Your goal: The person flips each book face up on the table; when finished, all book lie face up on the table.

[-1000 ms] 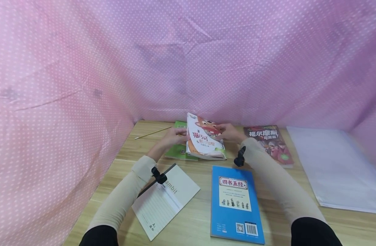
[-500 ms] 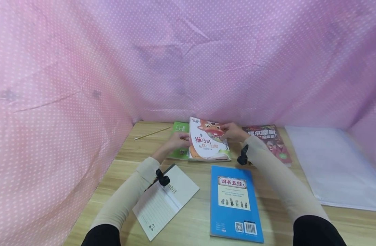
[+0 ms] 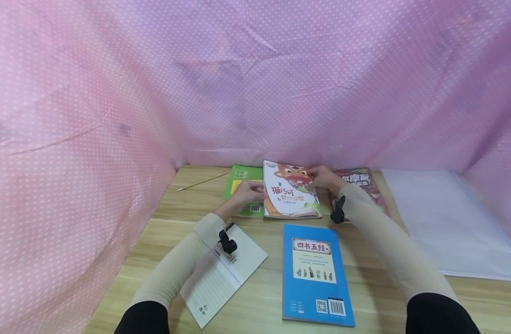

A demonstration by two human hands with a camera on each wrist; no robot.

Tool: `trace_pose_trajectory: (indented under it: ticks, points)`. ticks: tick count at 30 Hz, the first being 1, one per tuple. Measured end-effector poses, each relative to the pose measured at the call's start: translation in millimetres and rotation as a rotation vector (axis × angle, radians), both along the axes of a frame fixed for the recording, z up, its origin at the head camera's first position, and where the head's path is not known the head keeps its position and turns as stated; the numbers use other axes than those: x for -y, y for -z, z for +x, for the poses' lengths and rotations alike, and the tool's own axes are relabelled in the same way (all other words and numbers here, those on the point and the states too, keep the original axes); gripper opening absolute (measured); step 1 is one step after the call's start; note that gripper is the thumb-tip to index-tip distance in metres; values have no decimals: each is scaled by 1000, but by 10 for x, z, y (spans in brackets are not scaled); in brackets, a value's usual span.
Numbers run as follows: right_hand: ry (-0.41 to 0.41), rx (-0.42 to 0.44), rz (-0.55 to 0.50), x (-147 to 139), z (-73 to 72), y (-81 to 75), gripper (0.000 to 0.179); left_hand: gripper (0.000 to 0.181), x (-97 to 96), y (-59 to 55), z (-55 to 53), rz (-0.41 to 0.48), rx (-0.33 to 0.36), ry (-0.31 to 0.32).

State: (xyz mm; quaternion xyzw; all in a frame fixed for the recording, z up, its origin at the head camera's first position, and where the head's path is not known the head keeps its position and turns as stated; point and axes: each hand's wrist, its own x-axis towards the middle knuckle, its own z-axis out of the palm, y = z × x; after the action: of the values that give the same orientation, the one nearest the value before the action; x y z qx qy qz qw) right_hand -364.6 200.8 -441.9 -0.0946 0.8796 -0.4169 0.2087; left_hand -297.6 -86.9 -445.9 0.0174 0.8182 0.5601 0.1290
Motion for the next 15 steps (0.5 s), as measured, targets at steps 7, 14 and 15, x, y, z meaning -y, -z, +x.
trace_pose_trajectory:
  ticks: [7,14,15]
  points:
    - [-45,-56,75,-152,58,-8,71,46,-96,38,-1,42,18,15]
    - [-100,-143,145,-237,65,-5,67,48,-148,67,-12,34,17,24]
    - [-105,-151,153,-247,61,0,67,48,-152,68,-13,34,17,27]
